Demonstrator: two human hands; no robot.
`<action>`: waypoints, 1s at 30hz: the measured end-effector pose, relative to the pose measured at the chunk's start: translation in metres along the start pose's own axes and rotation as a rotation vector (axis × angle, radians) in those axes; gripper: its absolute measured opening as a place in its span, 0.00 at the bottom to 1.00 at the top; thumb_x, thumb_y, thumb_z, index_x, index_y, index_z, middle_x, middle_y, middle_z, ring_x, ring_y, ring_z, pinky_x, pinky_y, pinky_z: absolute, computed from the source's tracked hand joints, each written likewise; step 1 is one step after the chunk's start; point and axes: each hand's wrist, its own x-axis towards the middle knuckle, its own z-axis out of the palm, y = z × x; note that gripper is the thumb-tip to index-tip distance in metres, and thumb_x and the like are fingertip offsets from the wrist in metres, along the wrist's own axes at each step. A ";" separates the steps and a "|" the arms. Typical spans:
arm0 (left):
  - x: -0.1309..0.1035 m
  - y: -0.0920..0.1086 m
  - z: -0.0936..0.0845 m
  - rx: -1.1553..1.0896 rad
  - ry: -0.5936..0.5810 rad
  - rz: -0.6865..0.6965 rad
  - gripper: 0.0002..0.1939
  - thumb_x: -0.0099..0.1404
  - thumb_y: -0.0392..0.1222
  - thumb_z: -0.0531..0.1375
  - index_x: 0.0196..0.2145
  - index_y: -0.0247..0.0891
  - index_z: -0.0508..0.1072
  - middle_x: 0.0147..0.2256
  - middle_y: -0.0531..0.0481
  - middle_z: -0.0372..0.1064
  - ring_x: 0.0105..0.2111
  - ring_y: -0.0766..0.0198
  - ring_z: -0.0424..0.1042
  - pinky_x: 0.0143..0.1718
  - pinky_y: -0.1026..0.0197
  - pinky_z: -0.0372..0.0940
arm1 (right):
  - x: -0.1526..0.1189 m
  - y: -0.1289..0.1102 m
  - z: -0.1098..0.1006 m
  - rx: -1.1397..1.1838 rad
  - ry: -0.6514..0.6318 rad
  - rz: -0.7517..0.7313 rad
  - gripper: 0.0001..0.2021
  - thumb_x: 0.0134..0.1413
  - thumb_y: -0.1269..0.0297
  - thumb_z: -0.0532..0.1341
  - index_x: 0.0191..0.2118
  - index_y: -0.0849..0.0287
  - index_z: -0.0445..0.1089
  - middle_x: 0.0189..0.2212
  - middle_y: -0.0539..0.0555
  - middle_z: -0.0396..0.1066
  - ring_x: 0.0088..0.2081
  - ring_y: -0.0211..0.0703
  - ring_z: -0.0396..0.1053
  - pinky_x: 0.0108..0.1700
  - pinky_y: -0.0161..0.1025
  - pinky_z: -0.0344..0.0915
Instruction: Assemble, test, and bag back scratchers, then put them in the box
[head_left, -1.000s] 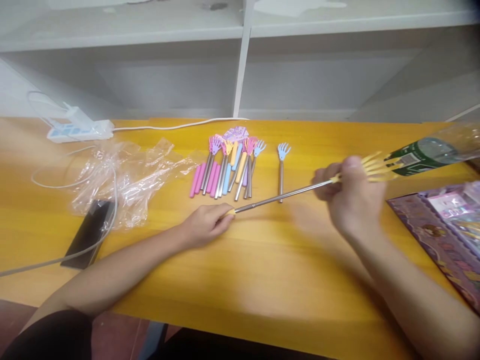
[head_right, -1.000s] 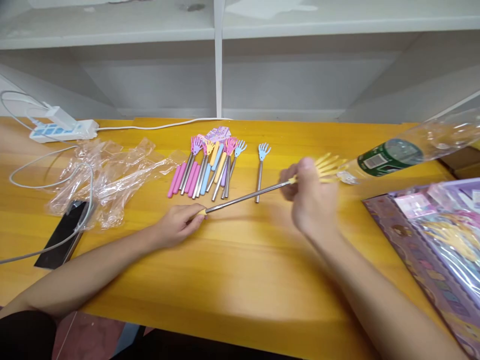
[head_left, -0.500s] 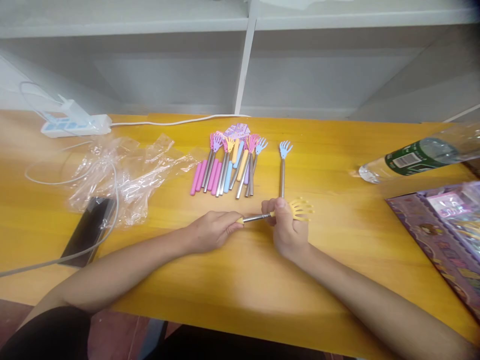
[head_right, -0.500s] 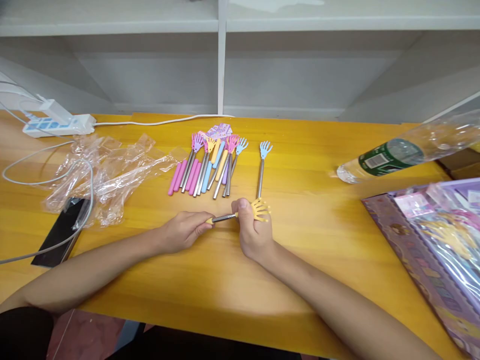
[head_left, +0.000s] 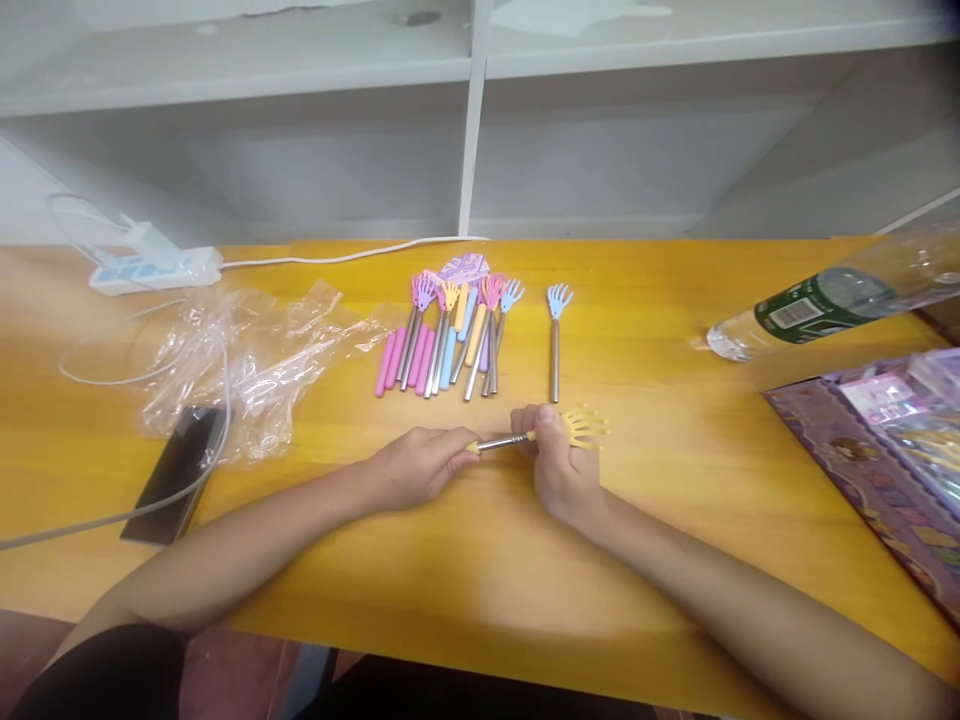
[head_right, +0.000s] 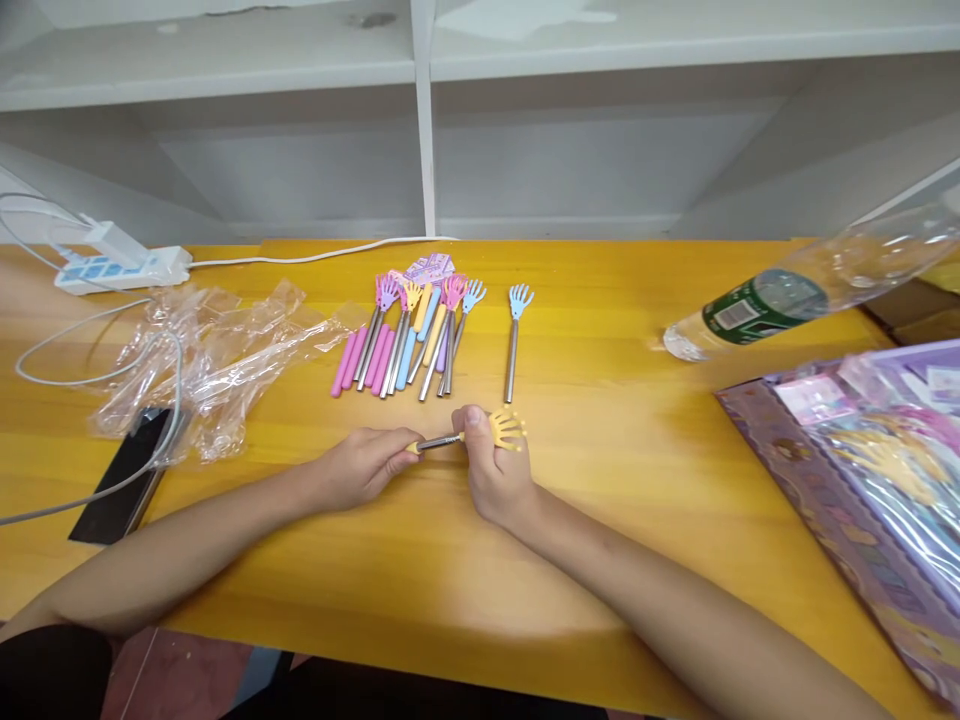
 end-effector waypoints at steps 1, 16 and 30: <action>0.000 0.000 0.000 0.009 -0.014 -0.010 0.16 0.84 0.48 0.48 0.46 0.39 0.72 0.34 0.49 0.77 0.31 0.62 0.76 0.35 0.63 0.69 | -0.001 0.001 0.001 0.009 -0.005 -0.002 0.28 0.78 0.41 0.48 0.29 0.56 0.59 0.25 0.50 0.53 0.28 0.40 0.53 0.32 0.42 0.51; -0.002 0.007 0.001 0.208 0.096 -0.096 0.16 0.84 0.47 0.50 0.47 0.39 0.75 0.36 0.50 0.79 0.33 0.62 0.78 0.36 0.62 0.67 | 0.010 0.000 -0.001 0.153 -0.193 0.201 0.32 0.73 0.35 0.54 0.27 0.56 0.52 0.24 0.47 0.47 0.26 0.36 0.47 0.29 0.39 0.47; 0.005 0.007 -0.009 0.093 0.078 -0.181 0.15 0.82 0.45 0.53 0.41 0.40 0.75 0.33 0.53 0.76 0.32 0.64 0.76 0.36 0.63 0.64 | 0.029 -0.011 -0.017 0.189 -0.027 0.229 0.33 0.65 0.34 0.64 0.26 0.57 0.55 0.23 0.46 0.46 0.25 0.33 0.46 0.27 0.37 0.45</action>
